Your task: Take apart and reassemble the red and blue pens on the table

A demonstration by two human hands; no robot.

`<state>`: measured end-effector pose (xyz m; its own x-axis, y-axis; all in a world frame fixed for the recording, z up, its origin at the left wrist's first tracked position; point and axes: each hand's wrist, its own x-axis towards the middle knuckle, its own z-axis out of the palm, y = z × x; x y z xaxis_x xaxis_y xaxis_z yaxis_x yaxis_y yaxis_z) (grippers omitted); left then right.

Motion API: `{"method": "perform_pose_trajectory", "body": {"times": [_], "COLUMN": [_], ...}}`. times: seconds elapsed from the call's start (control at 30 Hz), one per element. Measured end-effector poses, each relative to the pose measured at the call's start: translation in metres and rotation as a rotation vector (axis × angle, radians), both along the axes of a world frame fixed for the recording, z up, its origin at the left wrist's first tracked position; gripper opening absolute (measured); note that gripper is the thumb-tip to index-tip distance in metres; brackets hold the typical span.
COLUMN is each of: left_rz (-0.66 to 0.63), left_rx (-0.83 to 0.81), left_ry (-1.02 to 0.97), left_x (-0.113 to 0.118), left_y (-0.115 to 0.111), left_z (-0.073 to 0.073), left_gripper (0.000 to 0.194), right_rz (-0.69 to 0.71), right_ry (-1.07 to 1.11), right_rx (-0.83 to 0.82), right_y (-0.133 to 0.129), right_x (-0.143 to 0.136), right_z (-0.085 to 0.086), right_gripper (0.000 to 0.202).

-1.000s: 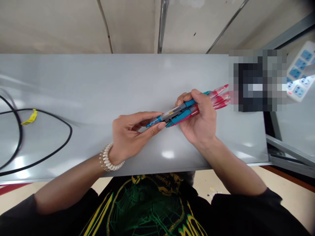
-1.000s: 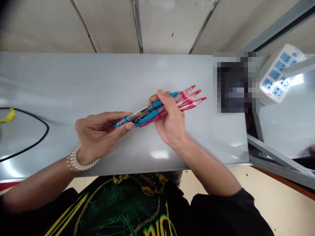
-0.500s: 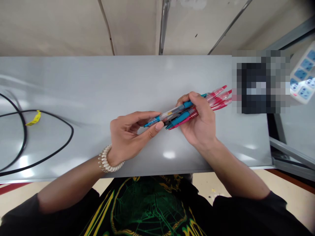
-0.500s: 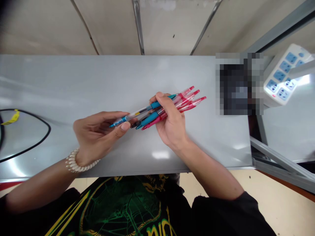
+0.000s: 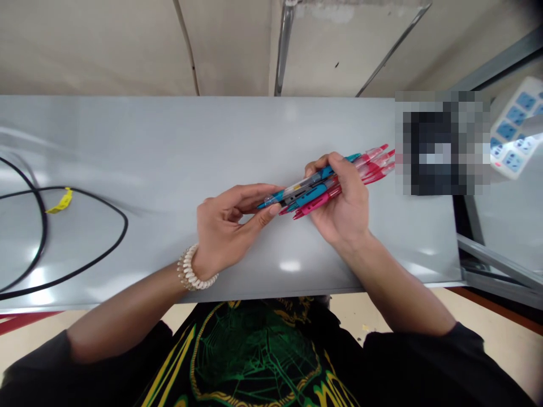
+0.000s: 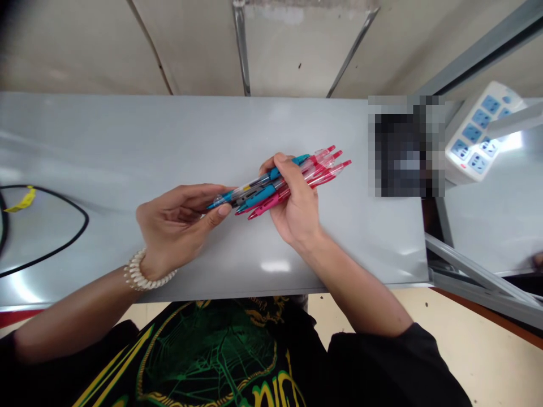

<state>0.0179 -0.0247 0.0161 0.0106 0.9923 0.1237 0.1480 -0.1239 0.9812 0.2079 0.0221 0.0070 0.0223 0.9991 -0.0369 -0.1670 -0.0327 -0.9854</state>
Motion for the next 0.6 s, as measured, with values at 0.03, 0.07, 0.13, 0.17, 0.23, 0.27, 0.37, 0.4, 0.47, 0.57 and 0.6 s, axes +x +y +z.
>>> {"method": "perform_pose_trajectory", "body": {"times": [0.03,0.07,0.13,0.17,0.23,0.27,0.37,0.4,0.47,0.57,0.6], "left_rz": [-0.005,-0.008,-0.007,-0.005,-0.007,-0.008,-0.005,-0.002,0.005,0.009,0.007], "left_rx": [0.007,0.015,0.025,0.027,0.03,0.033,0.051,0.056,0.066,0.095,0.106], "left_ry": [-0.016,-0.034,-0.06,-0.067,-0.079,-0.087,-0.109,-0.112,-0.114,-0.118,-0.12], "left_x": [0.0,0.0,0.001,0.001,0.002,0.003,0.004,0.004,0.004,0.003,0.003], "left_y": [0.0,0.001,0.002,0.003,0.004,0.005,0.006,0.007,0.007,0.006,0.006], "left_z": [-0.001,-0.002,-0.004,-0.004,-0.003,-0.002,0.0,0.0,0.0,-0.001,-0.001], "left_gripper": [0.03,0.03,0.031,0.031,0.031,0.031,0.028,0.027,0.025,0.024,0.023], "right_rz": [-0.032,-0.064,-0.105,-0.114,-0.119,-0.116,-0.104,-0.098,-0.088,-0.064,-0.056], "right_ry": [0.091,0.175,0.298,0.337,0.384,0.395,0.38,0.366,0.341,0.316,0.307], "right_rx": [-0.03,-0.061,-0.108,-0.117,-0.114,-0.108,-0.079,-0.066,-0.036,0.0,0.008], "right_y": [0.0,0.0,0.0,0.0,0.0,0.001,0.001,0.002,0.002,0.002,0.002], "right_x": [-0.002,-0.004,-0.008,-0.009,-0.011,-0.01,-0.008,-0.007,-0.004,-0.001,0.0], "right_z": [0.001,0.002,0.004,0.005,0.005,0.005,0.005,0.005,0.005,0.005,0.005], "right_gripper": [0.038,0.037,0.035,0.034,0.032,0.032,0.032,0.032,0.033,0.034,0.034]}}
